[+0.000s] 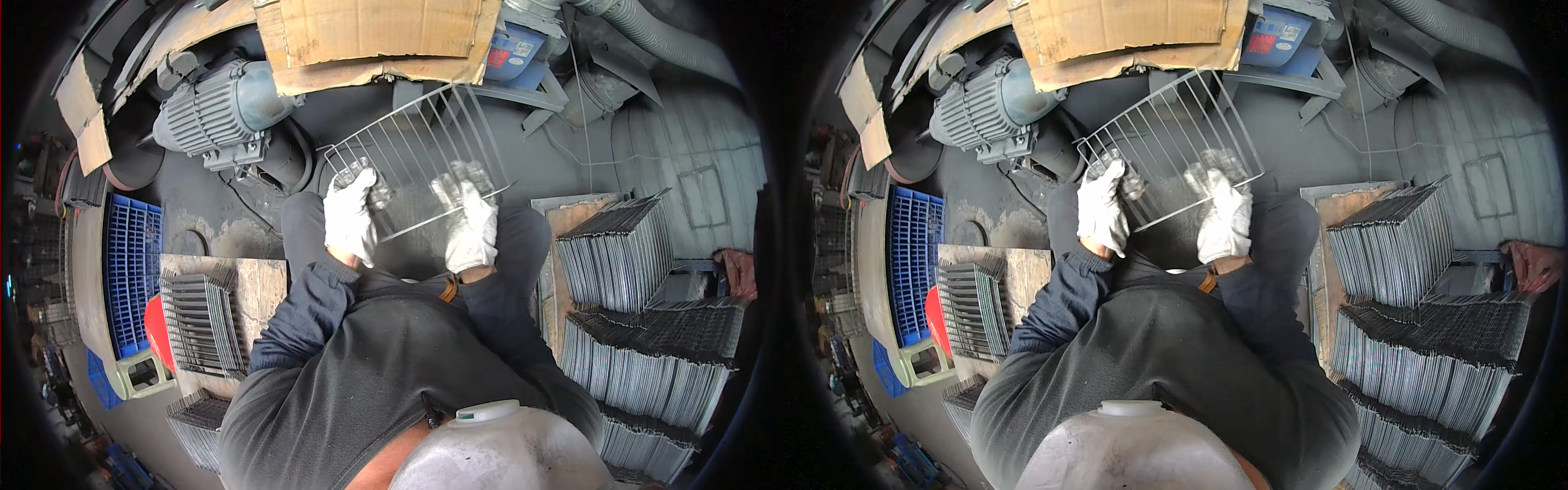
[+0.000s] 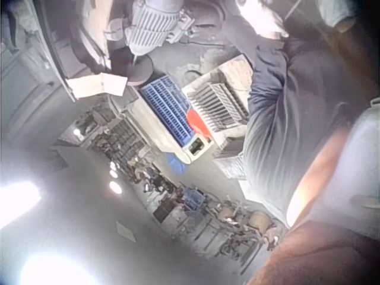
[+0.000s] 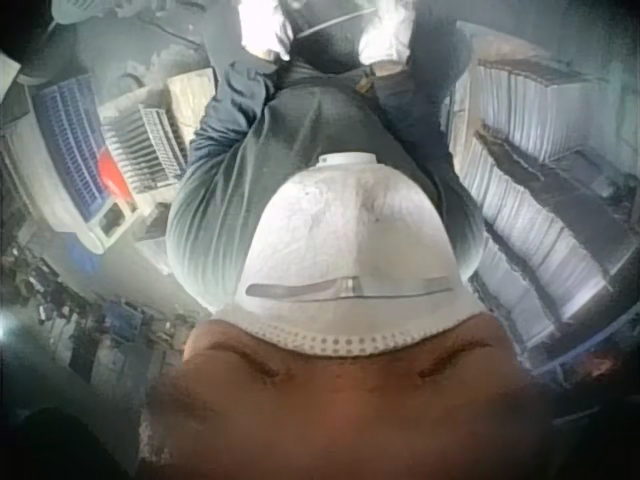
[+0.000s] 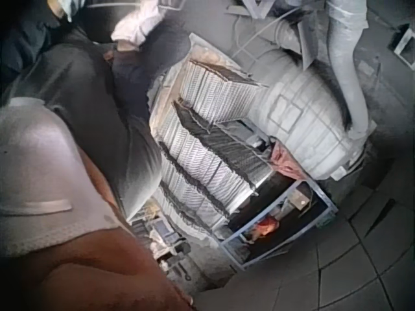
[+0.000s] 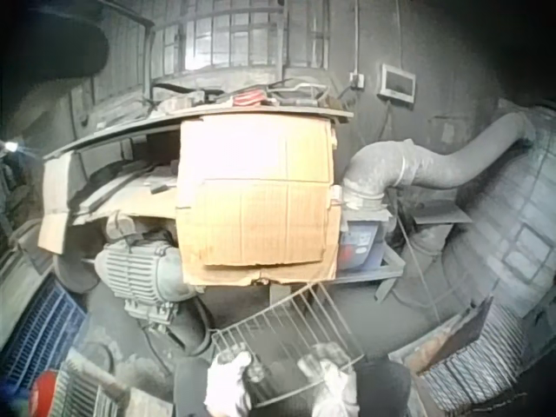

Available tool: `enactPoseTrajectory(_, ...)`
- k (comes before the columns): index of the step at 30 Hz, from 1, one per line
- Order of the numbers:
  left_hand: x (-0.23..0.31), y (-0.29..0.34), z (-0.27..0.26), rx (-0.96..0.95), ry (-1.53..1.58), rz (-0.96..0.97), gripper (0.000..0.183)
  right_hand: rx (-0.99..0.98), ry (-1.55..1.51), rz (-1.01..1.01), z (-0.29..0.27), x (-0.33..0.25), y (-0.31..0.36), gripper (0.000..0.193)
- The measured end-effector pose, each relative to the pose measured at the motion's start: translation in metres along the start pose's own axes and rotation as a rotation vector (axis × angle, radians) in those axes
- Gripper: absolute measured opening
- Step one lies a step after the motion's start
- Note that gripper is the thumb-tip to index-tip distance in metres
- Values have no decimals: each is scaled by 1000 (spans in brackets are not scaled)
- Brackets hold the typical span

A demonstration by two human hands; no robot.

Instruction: Cleaning and inspecting the edges and welds of metal wire grates using a small hand tool.

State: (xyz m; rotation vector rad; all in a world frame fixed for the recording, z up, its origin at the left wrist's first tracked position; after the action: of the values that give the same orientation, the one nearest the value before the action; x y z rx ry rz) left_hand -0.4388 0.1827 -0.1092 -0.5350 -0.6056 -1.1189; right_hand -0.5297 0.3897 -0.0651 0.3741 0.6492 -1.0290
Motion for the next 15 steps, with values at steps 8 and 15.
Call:
enactPoseTrajectory(8, 3, 3, -29, 180, -196, -123, 12, 303, 719, -73, -57, -44, -26, 83)
enactPoseTrajectory(15, -18, -41, -20, 65, -281, -418, 29, 0, 580, 476, -103, -11, -90, 42)
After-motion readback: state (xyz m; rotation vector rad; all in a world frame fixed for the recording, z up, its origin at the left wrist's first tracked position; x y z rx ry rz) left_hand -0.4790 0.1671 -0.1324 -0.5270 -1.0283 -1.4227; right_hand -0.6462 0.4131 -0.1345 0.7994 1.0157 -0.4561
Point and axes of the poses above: each hand's wrist, its own y-axis away from the middle knuckle, its own z-axis out of the palm, x = y × z, the point moved 7 cm from there along -y, towards the middle knuckle, and after that the axes turned 15 degrees about -x, right-handed, at the moved point
